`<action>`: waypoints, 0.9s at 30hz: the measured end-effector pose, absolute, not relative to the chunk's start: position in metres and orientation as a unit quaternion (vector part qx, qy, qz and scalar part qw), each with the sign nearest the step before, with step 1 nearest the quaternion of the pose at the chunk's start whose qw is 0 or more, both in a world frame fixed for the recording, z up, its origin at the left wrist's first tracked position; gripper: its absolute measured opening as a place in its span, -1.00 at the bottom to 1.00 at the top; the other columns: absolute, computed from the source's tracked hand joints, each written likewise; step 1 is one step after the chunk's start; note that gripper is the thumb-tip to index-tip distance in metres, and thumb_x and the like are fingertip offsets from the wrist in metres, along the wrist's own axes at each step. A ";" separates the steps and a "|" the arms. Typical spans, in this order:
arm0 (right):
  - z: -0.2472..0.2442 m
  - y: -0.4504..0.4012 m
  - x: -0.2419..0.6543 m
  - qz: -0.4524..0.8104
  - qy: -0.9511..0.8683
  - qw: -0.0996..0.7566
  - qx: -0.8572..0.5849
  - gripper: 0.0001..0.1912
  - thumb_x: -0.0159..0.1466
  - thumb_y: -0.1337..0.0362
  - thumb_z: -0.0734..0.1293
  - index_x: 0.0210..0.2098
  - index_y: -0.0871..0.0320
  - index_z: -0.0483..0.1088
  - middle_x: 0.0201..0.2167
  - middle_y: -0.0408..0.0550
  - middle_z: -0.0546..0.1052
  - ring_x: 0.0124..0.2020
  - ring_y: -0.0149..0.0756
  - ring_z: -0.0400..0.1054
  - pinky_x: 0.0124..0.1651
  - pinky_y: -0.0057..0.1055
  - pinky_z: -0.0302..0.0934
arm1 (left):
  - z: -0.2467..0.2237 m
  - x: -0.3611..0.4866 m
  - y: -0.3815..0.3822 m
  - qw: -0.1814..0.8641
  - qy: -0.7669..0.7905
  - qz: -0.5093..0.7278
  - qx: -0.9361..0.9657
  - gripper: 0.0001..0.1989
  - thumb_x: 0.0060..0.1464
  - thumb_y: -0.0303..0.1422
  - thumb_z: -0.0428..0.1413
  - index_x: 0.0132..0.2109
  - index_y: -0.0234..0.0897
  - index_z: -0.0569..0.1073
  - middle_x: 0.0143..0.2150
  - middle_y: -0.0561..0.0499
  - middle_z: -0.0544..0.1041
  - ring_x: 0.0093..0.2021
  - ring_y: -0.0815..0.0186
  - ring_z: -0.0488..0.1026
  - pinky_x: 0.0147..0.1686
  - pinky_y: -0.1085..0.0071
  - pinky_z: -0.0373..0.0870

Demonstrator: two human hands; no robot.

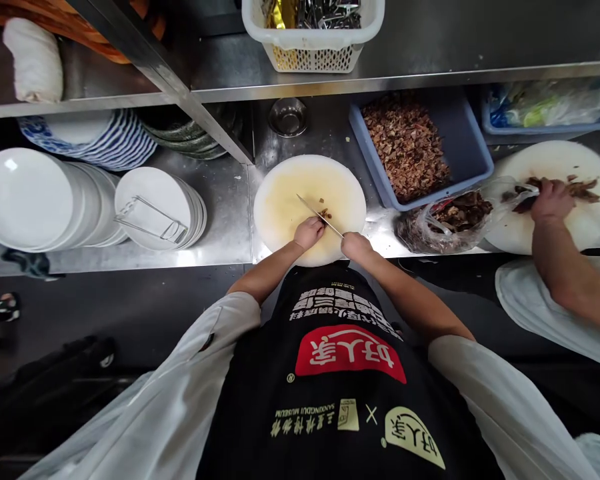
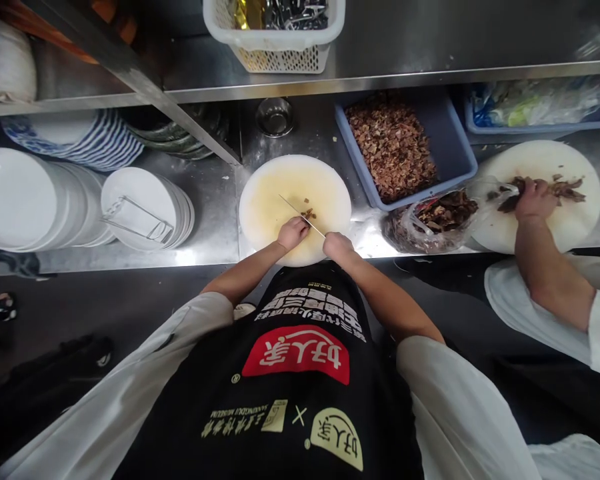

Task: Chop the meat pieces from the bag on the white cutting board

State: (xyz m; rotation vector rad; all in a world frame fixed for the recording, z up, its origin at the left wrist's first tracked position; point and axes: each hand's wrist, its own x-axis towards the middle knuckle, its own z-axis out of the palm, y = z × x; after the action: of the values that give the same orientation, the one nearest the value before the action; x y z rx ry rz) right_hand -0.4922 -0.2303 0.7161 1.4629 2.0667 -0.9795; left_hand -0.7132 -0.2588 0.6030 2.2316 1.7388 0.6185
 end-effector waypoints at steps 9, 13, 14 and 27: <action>0.714 -0.272 -0.399 -0.339 0.756 0.237 0.508 -0.60 0.48 0.25 0.12 -0.03 0.27 0.55 -0.04 0.25 0.62 0.00 -0.06 0.53 -0.01 -0.35 0.27 | 0.597 -0.720 -0.283 0.129 0.601 0.281 0.737 -0.76 0.37 -0.28 0.10 -0.01 -0.26 0.63 0.02 -0.16 0.59 0.06 0.14 0.53 0.10 0.17 0.57; 0.728 -0.270 -0.397 -0.318 0.773 0.227 0.501 -0.61 0.48 0.24 0.12 -0.05 0.25 0.56 -0.07 0.24 0.63 -0.02 -0.05 0.53 0.00 -0.34 0.27 | 0.595 -0.724 -0.280 0.128 0.588 0.265 0.754 -0.77 0.38 -0.31 0.07 -0.08 -0.27 0.61 -0.04 -0.17 0.59 0.03 0.14 0.53 0.07 0.14 0.57; 0.730 -0.268 -0.404 -0.318 0.773 0.229 0.499 -0.62 0.47 0.25 0.14 -0.06 0.24 0.57 -0.07 0.25 0.63 -0.02 -0.04 0.53 0.00 -0.33 0.27 | 0.595 -0.724 -0.279 0.128 0.585 0.261 0.757 -0.77 0.38 -0.31 0.07 -0.08 -0.27 0.61 -0.05 -0.17 0.59 0.03 0.14 0.53 0.08 0.14 0.56; 0.711 -0.266 -0.460 -0.361 0.745 0.224 0.514 -0.60 0.42 0.33 0.16 0.10 0.24 0.53 0.03 0.29 0.59 0.06 -0.01 0.51 0.09 -0.28 0.29 | 0.589 -0.719 -0.278 0.117 0.585 0.284 0.750 -0.75 0.40 -0.25 0.08 -0.05 -0.25 0.62 -0.05 -0.16 0.62 0.04 0.13 0.55 0.08 0.12 0.58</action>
State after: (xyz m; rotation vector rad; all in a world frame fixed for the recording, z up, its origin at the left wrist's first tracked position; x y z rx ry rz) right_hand -0.4596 -0.2661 0.7109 1.4202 2.0561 -0.9977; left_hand -0.7190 -0.2780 0.5886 2.1963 1.7136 0.8320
